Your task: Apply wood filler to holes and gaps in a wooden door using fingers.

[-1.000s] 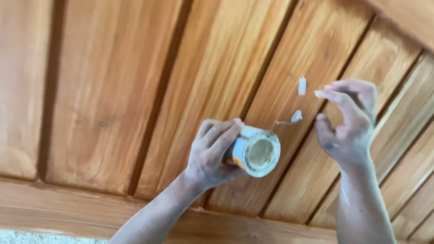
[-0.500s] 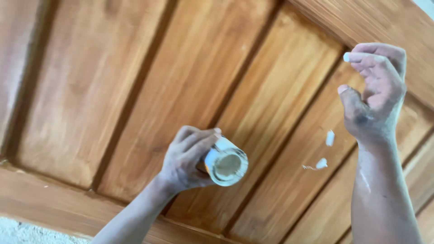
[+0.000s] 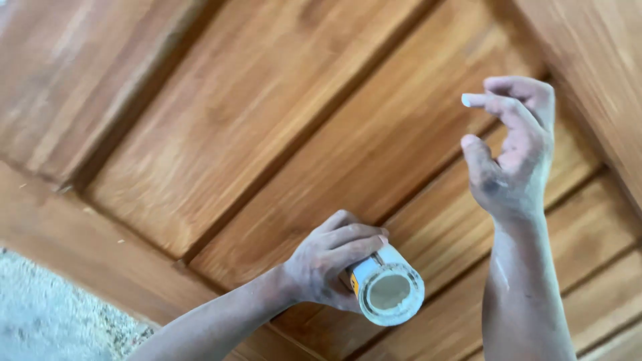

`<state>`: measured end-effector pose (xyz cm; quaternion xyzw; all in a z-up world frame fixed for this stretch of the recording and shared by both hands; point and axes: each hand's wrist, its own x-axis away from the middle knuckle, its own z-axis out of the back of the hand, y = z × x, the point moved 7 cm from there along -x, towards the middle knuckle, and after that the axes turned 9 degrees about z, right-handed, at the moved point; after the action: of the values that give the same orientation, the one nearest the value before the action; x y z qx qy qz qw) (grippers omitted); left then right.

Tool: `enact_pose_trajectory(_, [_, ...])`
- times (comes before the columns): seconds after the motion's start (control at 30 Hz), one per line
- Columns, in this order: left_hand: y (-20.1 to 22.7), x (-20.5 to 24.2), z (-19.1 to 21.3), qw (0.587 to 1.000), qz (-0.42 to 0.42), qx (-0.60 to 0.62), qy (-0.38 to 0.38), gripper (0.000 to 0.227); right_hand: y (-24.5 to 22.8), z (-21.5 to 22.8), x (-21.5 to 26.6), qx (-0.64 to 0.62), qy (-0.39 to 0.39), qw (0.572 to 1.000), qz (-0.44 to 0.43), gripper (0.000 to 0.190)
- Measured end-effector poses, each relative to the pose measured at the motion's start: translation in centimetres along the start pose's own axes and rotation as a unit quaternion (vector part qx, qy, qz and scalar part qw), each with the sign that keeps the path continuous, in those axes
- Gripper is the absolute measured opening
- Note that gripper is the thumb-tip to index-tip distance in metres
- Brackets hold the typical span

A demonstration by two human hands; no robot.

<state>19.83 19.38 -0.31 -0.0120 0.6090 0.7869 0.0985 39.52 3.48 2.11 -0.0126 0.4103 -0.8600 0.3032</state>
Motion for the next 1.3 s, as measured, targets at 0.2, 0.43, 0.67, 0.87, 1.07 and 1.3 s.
enact_pose_trajectory(0.2, [0.1, 4.0, 10.2, 0.991, 0.010, -0.060, 0.117, 0.068, -1.4, -3.4, -1.1, -0.045, -0.044, 0.998, -0.016, 0.042])
enact_pose_trajectory(0.43, [-2.7, 13.5, 22.3, 0.921, 0.069, -0.266, 0.275, 0.069, -3.3, -10.6, -6.0, 0.057, -0.078, 0.991, 0.088, 0.052])
enact_pose_trajectory(0.67, [-3.3, 14.8, 23.7, 0.905, 0.120, -0.249, 0.322, 0.073, -5.4, -11.9, -5.8, 0.194, -0.048, 0.973, 0.116, 0.055])
enact_pose_trajectory(0.87, [-4.3, 15.6, 24.0, 0.908, 0.133, -0.253, 0.307, 0.075, -4.1, -11.7, -6.3, 0.198, -0.036, 0.974, 0.107, 0.057])
enact_pose_trajectory(1.07, [-4.2, 15.0, 24.0, 0.916, 0.126, -0.233, 0.302, 0.080, -2.0, -10.0, -6.2, 0.201, -0.009, 0.975, 0.096, 0.049])
enact_pose_trajectory(1.3, [-2.9, 13.1, 24.2, 0.919, 0.184, -0.248, 0.245, 0.085, -0.7, -7.4, -9.8, 0.165, 0.004, 0.984, 0.069, 0.058])
